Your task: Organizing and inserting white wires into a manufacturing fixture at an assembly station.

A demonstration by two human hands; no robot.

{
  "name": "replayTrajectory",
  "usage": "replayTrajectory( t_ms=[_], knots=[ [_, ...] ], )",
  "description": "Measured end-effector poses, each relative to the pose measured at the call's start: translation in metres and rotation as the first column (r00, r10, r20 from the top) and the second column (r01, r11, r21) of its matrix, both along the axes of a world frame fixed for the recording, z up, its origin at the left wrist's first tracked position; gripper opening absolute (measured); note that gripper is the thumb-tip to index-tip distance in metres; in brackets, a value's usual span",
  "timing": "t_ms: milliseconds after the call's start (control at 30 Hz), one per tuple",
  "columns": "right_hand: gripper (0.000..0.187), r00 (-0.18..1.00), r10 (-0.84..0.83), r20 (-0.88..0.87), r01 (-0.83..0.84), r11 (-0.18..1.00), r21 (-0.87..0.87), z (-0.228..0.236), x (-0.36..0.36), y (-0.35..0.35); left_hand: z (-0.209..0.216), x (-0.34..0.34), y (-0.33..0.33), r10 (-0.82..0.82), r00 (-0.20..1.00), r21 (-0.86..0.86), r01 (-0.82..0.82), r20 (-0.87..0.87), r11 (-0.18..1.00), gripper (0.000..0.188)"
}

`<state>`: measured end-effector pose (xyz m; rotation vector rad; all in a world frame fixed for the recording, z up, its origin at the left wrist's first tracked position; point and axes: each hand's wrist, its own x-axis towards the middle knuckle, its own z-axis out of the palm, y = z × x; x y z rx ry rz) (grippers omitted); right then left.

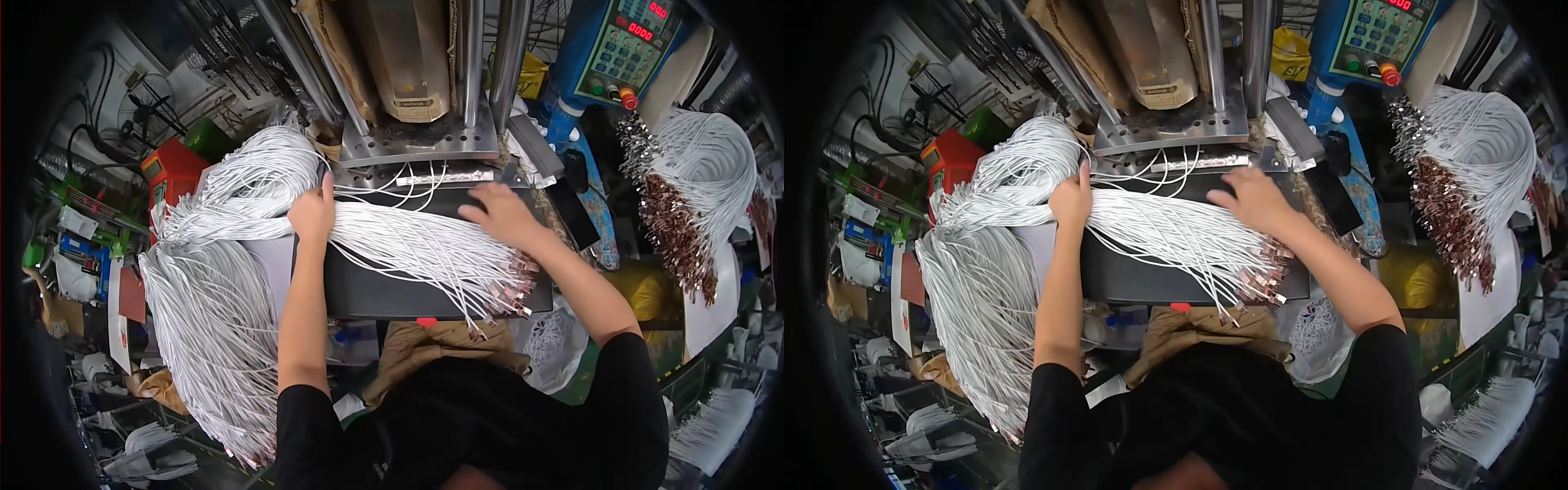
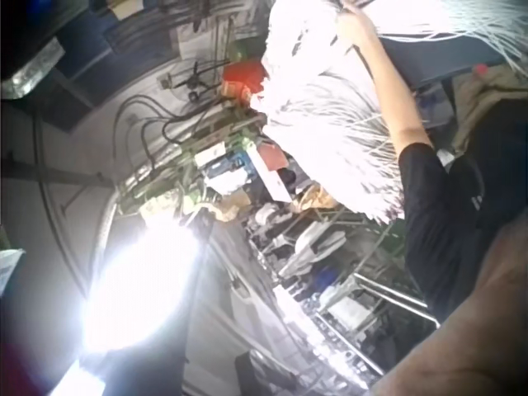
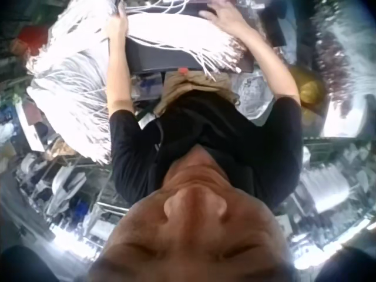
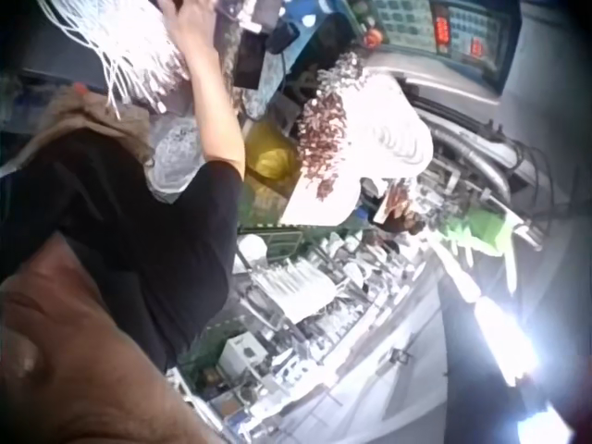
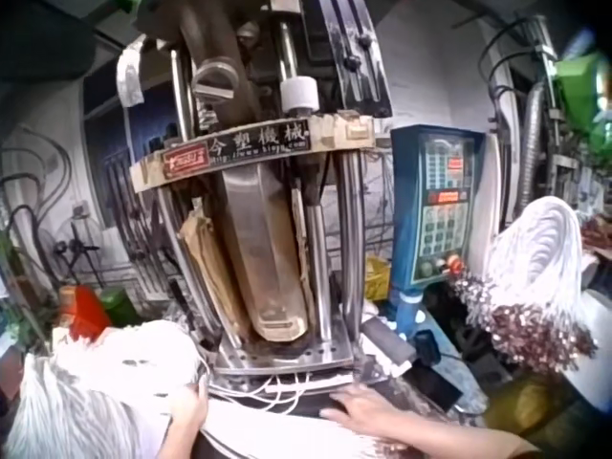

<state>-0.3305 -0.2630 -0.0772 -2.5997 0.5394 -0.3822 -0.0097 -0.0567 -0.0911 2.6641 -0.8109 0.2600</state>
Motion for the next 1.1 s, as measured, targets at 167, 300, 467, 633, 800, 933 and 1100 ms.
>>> replayTrajectory(
  t_ms=[167,300,467,633,800,933,1100],
  knots=[
    [0.074,0.986,0.107,-0.127,-0.098,0.992,0.074,0.015,-0.004,0.042,-0.007,-0.023,0.026,-0.355,0.920,-0.112,0.375,0.167,0.920,0.054],
    [0.078,0.963,0.148,-0.225,-0.130,0.987,0.092,0.022,-0.001,0.051,-0.001,-0.031,0.029,-0.383,0.911,0.022,0.384,0.154,0.923,0.052],
    [0.077,0.945,0.257,-0.203,-0.239,0.965,0.107,0.019,0.044,0.063,-0.007,-0.106,-0.021,-0.624,0.782,0.020,0.623,0.002,0.782,0.053],
    [0.060,0.921,0.278,-0.274,-0.229,0.953,0.197,0.008,0.046,0.048,0.002,-0.112,-0.040,-0.492,0.855,-0.064,0.488,-0.165,0.870,0.056],
    [0.034,0.979,0.113,-0.171,-0.081,0.980,0.183,0.098,-0.002,0.018,0.010,-0.098,-0.053,-0.357,0.896,-0.146,0.329,-0.265,0.933,0.056],
    [0.031,0.895,0.147,-0.421,-0.174,0.985,-0.025,0.101,0.005,-0.007,0.012,-0.103,-0.048,-0.411,0.859,-0.096,0.402,-0.304,0.911,0.051],
    [0.037,0.961,0.275,-0.039,-0.277,0.959,-0.057,0.016,0.004,-0.009,0.016,-0.095,-0.024,-0.695,0.571,-0.227,0.678,-0.437,0.699,0.035]
  ],
)
